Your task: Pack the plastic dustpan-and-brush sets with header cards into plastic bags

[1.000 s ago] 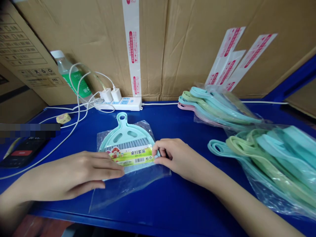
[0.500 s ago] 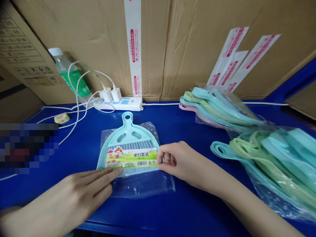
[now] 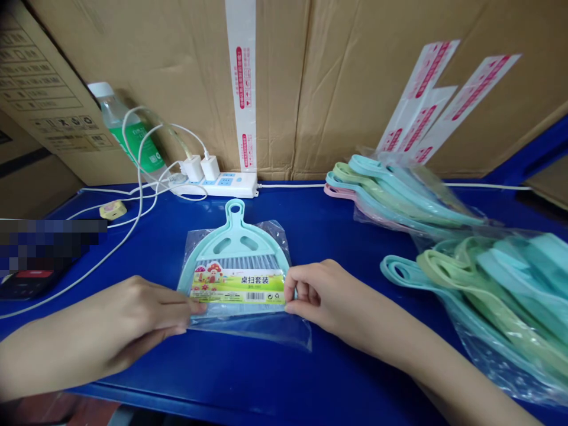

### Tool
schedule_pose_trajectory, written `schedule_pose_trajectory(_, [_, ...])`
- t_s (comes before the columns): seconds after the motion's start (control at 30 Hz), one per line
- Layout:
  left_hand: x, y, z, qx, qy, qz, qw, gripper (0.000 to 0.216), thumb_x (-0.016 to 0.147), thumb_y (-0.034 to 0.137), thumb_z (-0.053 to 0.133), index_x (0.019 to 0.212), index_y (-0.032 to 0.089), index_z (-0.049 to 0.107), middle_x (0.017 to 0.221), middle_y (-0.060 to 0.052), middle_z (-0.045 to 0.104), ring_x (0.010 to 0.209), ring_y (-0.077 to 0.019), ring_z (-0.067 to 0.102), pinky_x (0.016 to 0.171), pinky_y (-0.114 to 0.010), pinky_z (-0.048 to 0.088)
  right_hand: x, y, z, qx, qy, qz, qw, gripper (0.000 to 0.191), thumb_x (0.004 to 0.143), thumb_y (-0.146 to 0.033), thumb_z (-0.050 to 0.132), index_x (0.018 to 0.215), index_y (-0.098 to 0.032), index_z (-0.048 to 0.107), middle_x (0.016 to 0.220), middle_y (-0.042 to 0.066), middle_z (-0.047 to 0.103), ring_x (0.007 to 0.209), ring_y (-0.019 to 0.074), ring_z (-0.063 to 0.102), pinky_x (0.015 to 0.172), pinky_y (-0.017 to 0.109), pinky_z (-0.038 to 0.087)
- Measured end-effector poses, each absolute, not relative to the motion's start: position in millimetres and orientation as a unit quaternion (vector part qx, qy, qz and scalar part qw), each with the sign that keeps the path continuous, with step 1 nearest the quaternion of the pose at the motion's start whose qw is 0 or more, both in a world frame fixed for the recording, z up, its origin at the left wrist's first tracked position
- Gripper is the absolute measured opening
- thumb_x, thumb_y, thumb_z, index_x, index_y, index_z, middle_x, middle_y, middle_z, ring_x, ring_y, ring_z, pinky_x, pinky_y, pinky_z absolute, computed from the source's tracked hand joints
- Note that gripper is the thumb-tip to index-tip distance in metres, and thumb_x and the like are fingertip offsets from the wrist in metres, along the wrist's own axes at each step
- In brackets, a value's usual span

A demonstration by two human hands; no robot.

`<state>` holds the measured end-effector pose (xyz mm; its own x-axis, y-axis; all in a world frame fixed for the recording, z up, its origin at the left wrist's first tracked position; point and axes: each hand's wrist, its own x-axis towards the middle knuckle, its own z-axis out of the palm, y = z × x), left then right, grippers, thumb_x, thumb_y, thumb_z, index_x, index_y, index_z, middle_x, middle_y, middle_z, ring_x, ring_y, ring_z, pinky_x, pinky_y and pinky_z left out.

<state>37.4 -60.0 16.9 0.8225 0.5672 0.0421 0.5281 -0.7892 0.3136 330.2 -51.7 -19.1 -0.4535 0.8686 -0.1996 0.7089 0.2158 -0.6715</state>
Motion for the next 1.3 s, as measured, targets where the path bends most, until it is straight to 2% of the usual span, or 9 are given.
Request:
schedule_pose_trajectory(0.2, [34.6,-52.1,14.0,0.918,0.310,0.092,0.230,0.016,0.093,0.015,0.054,0.089,0.021,0.069,0.076,-0.001,0.071,0.067,-0.0147,0.070,0.060,-0.021,0.051,335.5,-51.7,-11.6,-0.494,-0.763,0.409,0.083,0.023,0.086,-0.039,0.056,0.073,-0.022,0.062,0.056,-0.005,0.052,0.052,0.0117,0.045,0.049,0.023,0.033])
schedule_pose_trajectory(0.3, [32.3,-50.9,7.5,0.902,0.334,0.125,0.245,0.016,0.091,0.015,0.055,0.081,0.020,0.066,0.073,0.000,0.071,0.064,-0.0132,0.068,0.060,-0.020,0.050,341.1,-54.2,-9.1,-0.480,-0.773,0.412,0.053,0.042,0.062,-0.054,0.081,0.080,-0.022,0.059,0.069,-0.005,0.055,0.063,0.0141,0.049,0.055,0.024,0.039])
schedule_pose_trajectory(0.37, [32.0,-51.4,4.4,0.895,0.344,0.136,0.251,0.016,0.091,0.016,0.055,0.079,0.020,0.064,0.073,0.000,0.070,0.063,-0.0128,0.067,0.060,-0.019,0.050,343.1,-56.4,-8.9,-0.479,-0.788,0.386,0.032,0.058,0.045,-0.051,0.091,0.079,-0.022,0.054,0.076,-0.004,0.055,0.067,0.0153,0.050,0.056,0.024,0.040])
schedule_pose_trajectory(0.53, [33.8,-55.3,2.7,0.886,0.355,0.154,0.254,0.015,0.091,0.015,0.053,0.080,0.020,0.062,0.076,0.000,0.070,0.065,-0.0126,0.067,0.061,-0.020,0.049,338.8,-63.6,-9.4,-0.486,-0.807,0.335,0.032,0.033,0.074,-0.044,0.076,0.079,-0.023,0.051,0.078,-0.003,0.058,0.064,0.0157,0.053,0.055,0.026,0.039])
schedule_pose_trajectory(0.73, [38.1,-59.4,2.5,0.889,0.355,0.180,0.227,0.014,0.089,0.009,0.048,0.086,0.021,0.055,0.075,0.003,0.064,0.062,-0.0105,0.061,0.057,-0.019,0.046,329.5,-79.5,-18.6,-0.445,-0.881,0.141,0.078,0.046,0.060,-0.040,0.088,0.089,-0.021,0.059,0.086,0.002,0.063,0.071,0.0222,0.063,0.057,0.030,0.048])
schedule_pose_trajectory(0.87, [39.6,-59.4,0.1,0.885,0.351,0.191,0.240,0.018,0.088,0.008,0.049,0.097,0.022,0.054,0.080,0.003,0.067,0.067,-0.0108,0.064,0.060,-0.019,0.048,325.4,-77.1,-27.4,-0.400,-0.904,0.014,0.149,0.011,0.087,-0.027,0.065,0.081,-0.022,0.058,0.080,0.004,0.060,0.066,0.0201,0.063,0.049,0.028,0.044])
schedule_pose_trajectory(1.0, [38.4,-57.0,-5.1,0.882,0.351,0.203,0.240,0.016,0.090,0.010,0.049,0.098,0.021,0.057,0.074,0.003,0.065,0.062,-0.0102,0.062,0.056,-0.019,0.047,323.2,-66.6,-23.9,-0.417,-0.889,0.097,0.166,0.028,0.095,-0.019,0.045,0.070,-0.022,0.058,0.075,0.003,0.057,0.063,0.0161,0.060,0.052,0.025,0.045])
schedule_pose_trajectory(1.13, [38.6,-56.6,-8.2,0.866,0.374,0.214,0.253,0.019,0.090,0.011,0.049,0.105,0.021,0.054,0.070,0.006,0.060,0.055,-0.0085,0.056,0.052,-0.017,0.044,320.2,-61.1,-17.9,-0.481,-0.836,0.206,0.166,0.040,0.094,-0.028,0.043,0.055,-0.022,0.046,0.066,0.001,0.053,0.053,0.0131,0.053,0.050,0.025,0.040])
schedule_pose_trajectory(1.3, [40.1,-57.3,-16.5,0.868,0.379,0.239,0.215,0.023,0.090,0.009,0.046,0.108,0.022,0.050,0.071,0.007,0.054,0.053,-0.0082,0.051,0.050,-0.017,0.041,314.9,-58.4,-17.5,-0.519,-0.806,0.221,0.181,0.042,0.090,-0.037,0.043,0.051,-0.022,0.033,0.052,-0.002,0.043,0.046,0.0122,0.040,0.047,0.027,0.032])
